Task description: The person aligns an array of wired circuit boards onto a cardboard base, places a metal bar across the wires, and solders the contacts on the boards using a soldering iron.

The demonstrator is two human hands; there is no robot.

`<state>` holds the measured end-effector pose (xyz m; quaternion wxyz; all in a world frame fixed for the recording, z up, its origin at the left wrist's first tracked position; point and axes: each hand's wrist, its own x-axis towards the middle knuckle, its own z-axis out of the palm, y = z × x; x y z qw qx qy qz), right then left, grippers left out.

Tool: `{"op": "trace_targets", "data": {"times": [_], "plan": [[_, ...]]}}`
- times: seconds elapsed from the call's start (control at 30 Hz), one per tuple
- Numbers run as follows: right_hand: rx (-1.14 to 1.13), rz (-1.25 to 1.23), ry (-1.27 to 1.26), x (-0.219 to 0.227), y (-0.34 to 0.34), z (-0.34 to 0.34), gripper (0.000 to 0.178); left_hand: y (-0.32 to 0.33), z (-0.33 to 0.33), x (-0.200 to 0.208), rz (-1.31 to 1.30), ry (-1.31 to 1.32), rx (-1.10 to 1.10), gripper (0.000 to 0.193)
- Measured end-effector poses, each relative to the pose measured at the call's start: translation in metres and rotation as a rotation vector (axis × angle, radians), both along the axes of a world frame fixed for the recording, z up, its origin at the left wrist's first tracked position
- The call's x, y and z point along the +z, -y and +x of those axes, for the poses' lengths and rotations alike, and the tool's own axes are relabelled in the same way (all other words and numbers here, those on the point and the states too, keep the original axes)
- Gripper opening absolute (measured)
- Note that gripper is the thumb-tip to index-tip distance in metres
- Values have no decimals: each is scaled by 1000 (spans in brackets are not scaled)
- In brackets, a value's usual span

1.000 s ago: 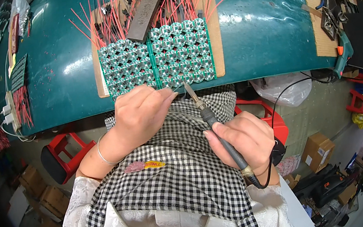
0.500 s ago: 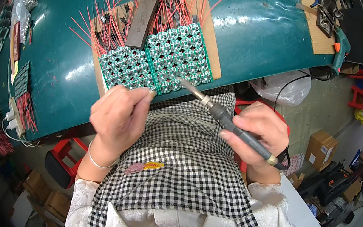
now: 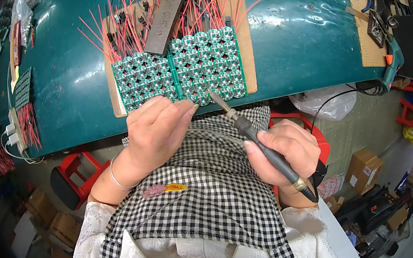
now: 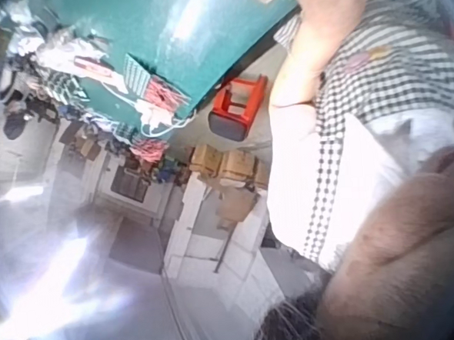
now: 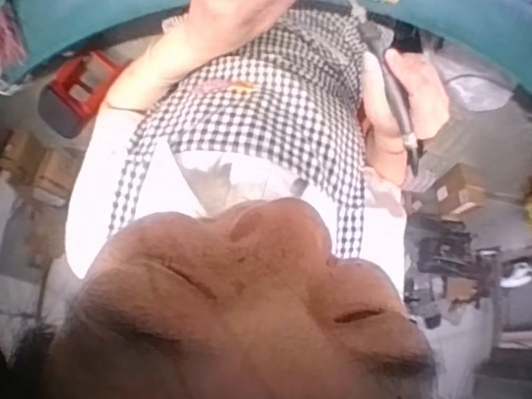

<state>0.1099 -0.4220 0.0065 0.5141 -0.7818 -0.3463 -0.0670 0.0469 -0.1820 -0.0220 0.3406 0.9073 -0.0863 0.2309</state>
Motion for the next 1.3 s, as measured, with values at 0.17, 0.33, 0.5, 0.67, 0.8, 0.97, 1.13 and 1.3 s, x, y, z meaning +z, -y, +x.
{"op": "trace_targets", "data": {"times": [0.17, 0.33, 0.5, 0.67, 0.8, 0.97, 1.13, 1.3], "plan": [[12, -17, 19, -3, -4, 1, 29, 0, -2, -4, 18, -24, 0, 21], [49, -35, 59, -1, -6, 1, 29, 0, -2, -6, 16, -26, -2, 22], [37, -56, 81, 0, -6, 1, 29, -1, -3, 2, 6, -55, -1, 25], [53, -87, 74, 4, -8, 0, 28, -2, -2, -2, 3, -47, -7, 24], [114, -187, 95, 12, -9, -3, 31, 0, 0, -3, 12, -61, -2, 23], [109, -199, 117, 13, -13, -7, 32, -2, 0, 1, 13, -62, 10, 22], [105, -179, 73, 17, -9, 0, 27, -22, -5, 25, 8, 50, 37, 18], [-123, 221, -116, 3, 16, -4, 34, -57, -28, 75, 162, 56, 112, 28]]}}
